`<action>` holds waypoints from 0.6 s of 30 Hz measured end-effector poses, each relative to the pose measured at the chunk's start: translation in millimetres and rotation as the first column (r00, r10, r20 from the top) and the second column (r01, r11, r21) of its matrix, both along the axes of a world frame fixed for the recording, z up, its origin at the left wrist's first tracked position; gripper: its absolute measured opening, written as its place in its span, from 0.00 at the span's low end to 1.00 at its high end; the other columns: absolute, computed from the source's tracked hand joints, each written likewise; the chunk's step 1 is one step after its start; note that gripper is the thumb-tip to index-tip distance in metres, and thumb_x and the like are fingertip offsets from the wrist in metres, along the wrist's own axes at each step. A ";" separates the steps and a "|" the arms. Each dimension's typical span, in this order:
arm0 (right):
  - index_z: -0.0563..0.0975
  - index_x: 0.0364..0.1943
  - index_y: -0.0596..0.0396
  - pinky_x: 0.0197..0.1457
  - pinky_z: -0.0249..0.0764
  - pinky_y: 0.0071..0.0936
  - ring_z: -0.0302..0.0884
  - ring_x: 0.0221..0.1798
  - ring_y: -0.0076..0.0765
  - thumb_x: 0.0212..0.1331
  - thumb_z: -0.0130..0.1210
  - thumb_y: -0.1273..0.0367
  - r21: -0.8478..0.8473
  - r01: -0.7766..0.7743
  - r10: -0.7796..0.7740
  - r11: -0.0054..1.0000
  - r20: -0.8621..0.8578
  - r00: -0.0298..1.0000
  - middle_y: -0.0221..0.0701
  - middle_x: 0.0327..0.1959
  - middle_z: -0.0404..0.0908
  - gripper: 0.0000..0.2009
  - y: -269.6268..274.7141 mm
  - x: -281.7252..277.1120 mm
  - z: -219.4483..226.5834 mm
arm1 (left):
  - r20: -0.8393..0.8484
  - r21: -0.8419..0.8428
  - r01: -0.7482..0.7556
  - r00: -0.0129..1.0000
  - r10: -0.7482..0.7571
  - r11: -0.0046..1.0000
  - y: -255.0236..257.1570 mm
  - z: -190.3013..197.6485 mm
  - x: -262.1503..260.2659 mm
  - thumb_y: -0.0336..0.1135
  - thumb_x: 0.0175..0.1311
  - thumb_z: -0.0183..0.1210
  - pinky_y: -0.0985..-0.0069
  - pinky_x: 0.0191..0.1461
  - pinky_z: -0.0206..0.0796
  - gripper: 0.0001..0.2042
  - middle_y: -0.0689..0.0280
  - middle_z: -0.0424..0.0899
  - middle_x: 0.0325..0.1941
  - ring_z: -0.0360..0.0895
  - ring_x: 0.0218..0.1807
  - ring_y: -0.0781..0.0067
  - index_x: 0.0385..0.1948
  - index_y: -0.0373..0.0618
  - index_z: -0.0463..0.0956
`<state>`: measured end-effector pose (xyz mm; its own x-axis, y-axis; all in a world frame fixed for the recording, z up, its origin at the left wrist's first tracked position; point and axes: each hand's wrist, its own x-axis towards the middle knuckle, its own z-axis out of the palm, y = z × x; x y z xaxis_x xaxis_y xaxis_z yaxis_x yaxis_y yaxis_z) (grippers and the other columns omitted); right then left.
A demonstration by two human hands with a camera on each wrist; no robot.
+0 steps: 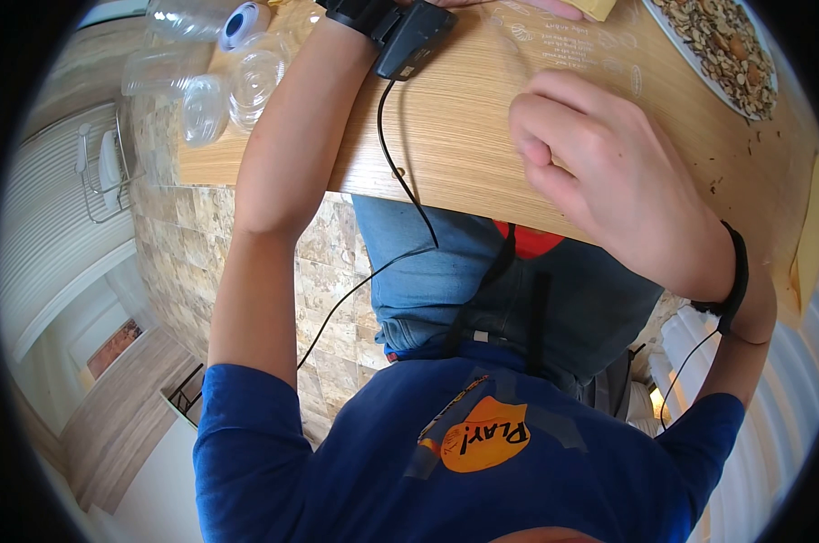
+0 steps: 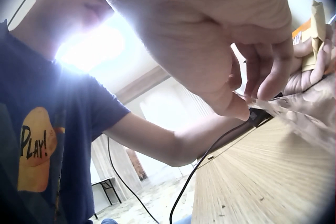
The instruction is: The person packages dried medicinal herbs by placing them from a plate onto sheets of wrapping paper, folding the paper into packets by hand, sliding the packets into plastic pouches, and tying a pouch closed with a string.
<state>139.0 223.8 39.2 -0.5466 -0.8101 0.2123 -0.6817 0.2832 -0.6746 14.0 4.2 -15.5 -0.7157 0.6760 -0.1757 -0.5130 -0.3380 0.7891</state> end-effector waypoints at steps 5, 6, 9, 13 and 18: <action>0.67 0.34 0.57 0.36 0.70 0.43 0.73 0.32 0.53 0.55 0.59 0.82 0.057 0.018 -0.017 0.998 -0.018 1.000 0.39 0.29 0.70 0.12 2.2 1.1 1.7 | 0.002 -0.011 -0.002 1.000 0.002 1.000 -1.1 -0.4 -0.5 0.26 0.76 0.58 0.63 0.63 0.85 0.22 0.45 0.79 0.63 0.83 0.61 0.50 0.67 0.28 0.66; 0.67 0.34 0.57 0.36 0.70 0.43 0.73 0.32 0.53 0.55 0.59 0.82 0.057 0.018 -0.017 0.998 -0.019 1.000 0.39 0.29 0.70 0.12 2.3 1.1 2.5 | 0.017 -0.015 -0.004 1.000 0.004 1.000 -1.5 -0.3 -0.4 0.26 0.76 0.58 0.63 0.63 0.85 0.22 0.45 0.79 0.62 0.84 0.61 0.50 0.67 0.28 0.66; 0.67 0.35 0.57 0.35 0.69 0.43 0.74 0.31 0.53 0.55 0.59 0.83 0.062 0.014 -0.014 0.998 0.007 1.000 0.40 0.28 0.70 0.12 2.4 0.8 4.6 | 0.020 -0.018 -0.008 1.000 0.008 1.000 -1.3 -0.5 0.0 0.26 0.76 0.58 0.62 0.63 0.85 0.22 0.45 0.79 0.62 0.84 0.61 0.50 0.67 0.28 0.66; 0.66 0.36 0.56 0.35 0.70 0.42 0.74 0.31 0.53 0.54 0.59 0.84 0.097 0.020 -0.026 0.995 0.058 0.998 0.38 0.27 0.71 0.14 2.3 0.5 6.1 | -0.005 -0.003 -0.009 1.000 0.009 1.000 -0.8 -0.4 0.3 0.26 0.76 0.58 0.62 0.63 0.85 0.22 0.46 0.79 0.63 0.83 0.61 0.50 0.67 0.28 0.66; 0.67 0.38 0.55 0.35 0.70 0.41 0.74 0.30 0.50 0.54 0.60 0.84 0.142 0.036 -0.045 0.989 0.061 0.997 0.37 0.28 0.71 0.14 2.1 2.3 4.8 | -0.013 -0.008 0.005 1.000 -0.005 1.000 -0.5 -0.4 -0.6 0.26 0.76 0.58 0.61 0.64 0.84 0.22 0.47 0.78 0.64 0.83 0.62 0.50 0.68 0.29 0.66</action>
<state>141.4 225.9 43.9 -0.5884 -0.8062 0.0611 -0.6242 0.4049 -0.6681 13.4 3.7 -15.9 -0.7147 0.6780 -0.1719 -0.5041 -0.3289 0.7985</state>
